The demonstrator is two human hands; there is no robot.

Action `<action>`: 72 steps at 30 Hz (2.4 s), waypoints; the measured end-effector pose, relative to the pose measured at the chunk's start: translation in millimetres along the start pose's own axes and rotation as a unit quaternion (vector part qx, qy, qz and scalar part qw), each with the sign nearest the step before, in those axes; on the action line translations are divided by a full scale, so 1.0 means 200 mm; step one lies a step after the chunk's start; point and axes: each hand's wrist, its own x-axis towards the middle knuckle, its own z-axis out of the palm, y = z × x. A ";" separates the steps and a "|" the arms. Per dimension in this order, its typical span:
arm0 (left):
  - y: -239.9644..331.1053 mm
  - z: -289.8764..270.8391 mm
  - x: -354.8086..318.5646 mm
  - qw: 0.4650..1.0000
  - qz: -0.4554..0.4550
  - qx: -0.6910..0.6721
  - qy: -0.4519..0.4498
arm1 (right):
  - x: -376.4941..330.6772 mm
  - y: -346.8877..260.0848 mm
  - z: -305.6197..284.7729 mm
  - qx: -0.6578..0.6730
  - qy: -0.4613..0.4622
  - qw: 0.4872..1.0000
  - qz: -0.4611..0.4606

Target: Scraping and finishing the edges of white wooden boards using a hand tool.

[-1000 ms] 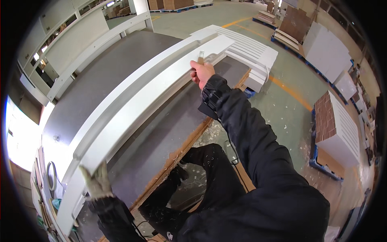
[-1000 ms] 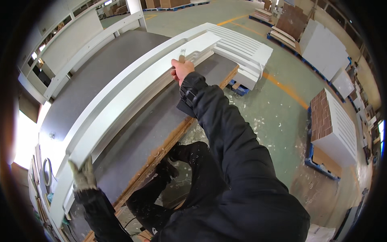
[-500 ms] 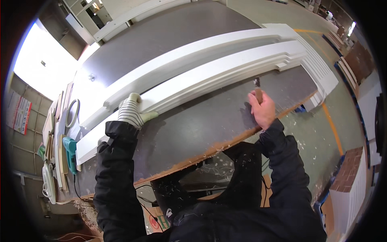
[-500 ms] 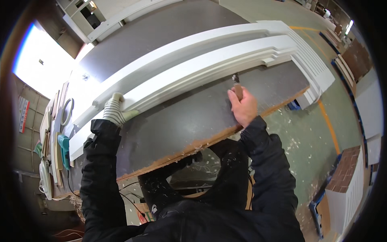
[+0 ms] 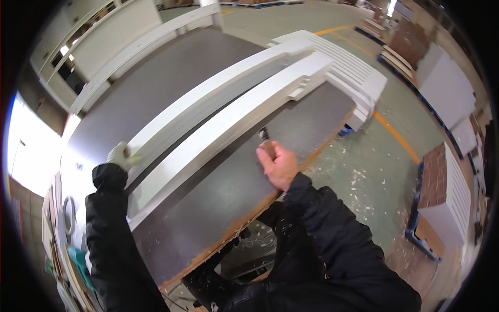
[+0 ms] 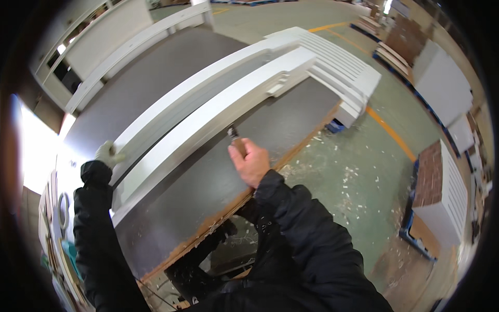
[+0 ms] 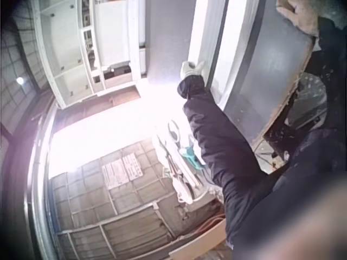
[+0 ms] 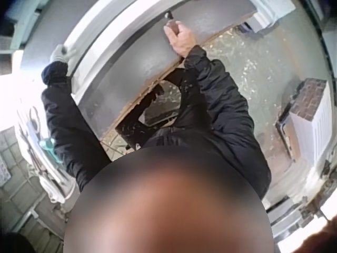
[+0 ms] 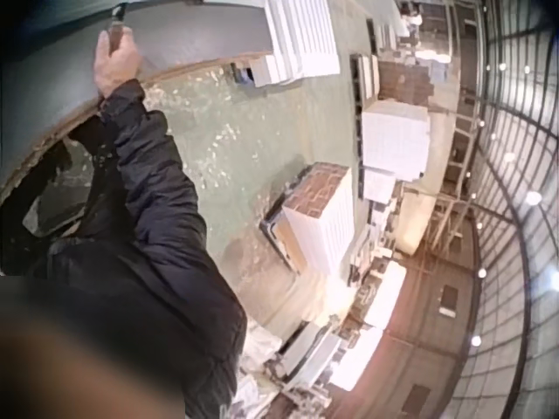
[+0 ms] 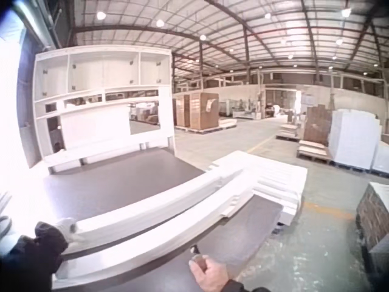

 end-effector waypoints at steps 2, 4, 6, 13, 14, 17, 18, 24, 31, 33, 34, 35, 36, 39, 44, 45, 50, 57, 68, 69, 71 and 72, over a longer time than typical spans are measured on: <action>-0.04 0.00 0.00 0.997 0.049 -0.059 0.017 | 0.01 0.00 -0.01 -0.003 0.011 1.000 0.011; -0.03 -0.03 -0.01 0.997 0.018 -0.080 0.002 | 0.02 0.00 -0.02 0.004 0.012 1.000 0.017; -0.06 -0.10 -0.11 0.968 0.099 -0.137 0.185 | 0.01 0.00 0.00 -0.019 0.007 1.000 -0.023; 0.19 -0.35 -1.02 0.973 0.017 -0.159 0.165 | -0.08 0.02 -0.06 0.228 0.100 0.968 0.026; 0.10 -0.25 -1.18 0.939 -0.001 -0.310 0.151 | -0.15 0.00 -0.06 0.238 0.107 0.965 0.028; 0.06 -0.10 -1.55 0.975 0.065 -0.183 0.110 | -0.46 -0.04 -0.16 0.260 0.078 0.962 0.030; -0.05 -0.01 -1.65 0.978 0.084 -0.172 0.087 | -0.55 0.00 -0.19 0.264 0.088 0.960 0.036; 0.01 0.17 -1.80 0.990 0.110 -0.085 0.027 | -0.77 0.17 -0.44 0.097 0.114 0.986 0.077; 1.01 0.22 -1.30 0.978 0.186 -0.095 -0.030 | -0.37 0.34 -0.75 -0.137 0.178 0.974 0.000; 1.06 0.25 -1.28 0.980 0.187 -0.062 -0.004 | -0.24 0.37 -0.85 -0.227 0.246 0.941 -0.040; 1.03 0.25 -1.33 0.978 0.200 -0.050 0.005 | -0.20 0.38 -0.88 -0.227 0.249 0.941 -0.034; 0.97 0.28 -1.37 0.974 0.218 -0.056 0.023 | -0.17 0.38 -0.90 -0.266 0.254 0.929 -0.042; 0.94 0.28 -1.41 0.970 0.236 -0.044 0.030 | -0.15 0.39 -0.91 -0.305 0.259 0.915 -0.046; 0.89 0.30 -1.45 0.970 0.241 -0.009 0.036 | -0.13 0.42 -0.88 -0.306 0.241 0.916 -0.097; 0.90 0.28 -1.44 0.965 0.259 0.004 0.030 | 0.22 0.60 -1.23 -0.373 0.336 0.863 -0.053; 0.89 0.29 -1.42 0.961 0.275 0.002 0.032 | 0.24 0.63 -1.29 -0.376 0.337 0.862 -0.049; 0.85 0.29 -1.45 0.965 0.261 0.000 0.031 | 0.06 0.48 -1.09 -0.341 0.199 0.914 -0.091; 0.87 0.30 -1.44 0.966 0.256 -0.018 0.039 | 0.39 0.55 -1.38 -0.374 0.301 0.877 0.030; 0.88 0.29 -1.46 0.973 0.226 -0.030 0.028 | 0.33 0.63 -1.51 -0.277 0.276 0.919 0.047; 0.88 0.30 -1.45 0.974 0.221 -0.043 0.026 | 0.29 0.59 -1.45 -0.231 0.232 0.942 0.072; 0.88 0.28 -1.44 0.971 0.238 -0.026 0.023 | 0.21 0.55 -1.32 -0.170 0.165 0.968 0.080; 0.89 0.28 -1.43 0.966 0.257 -0.008 0.022 | 0.14 0.51 -1.25 -0.170 0.141 0.971 0.095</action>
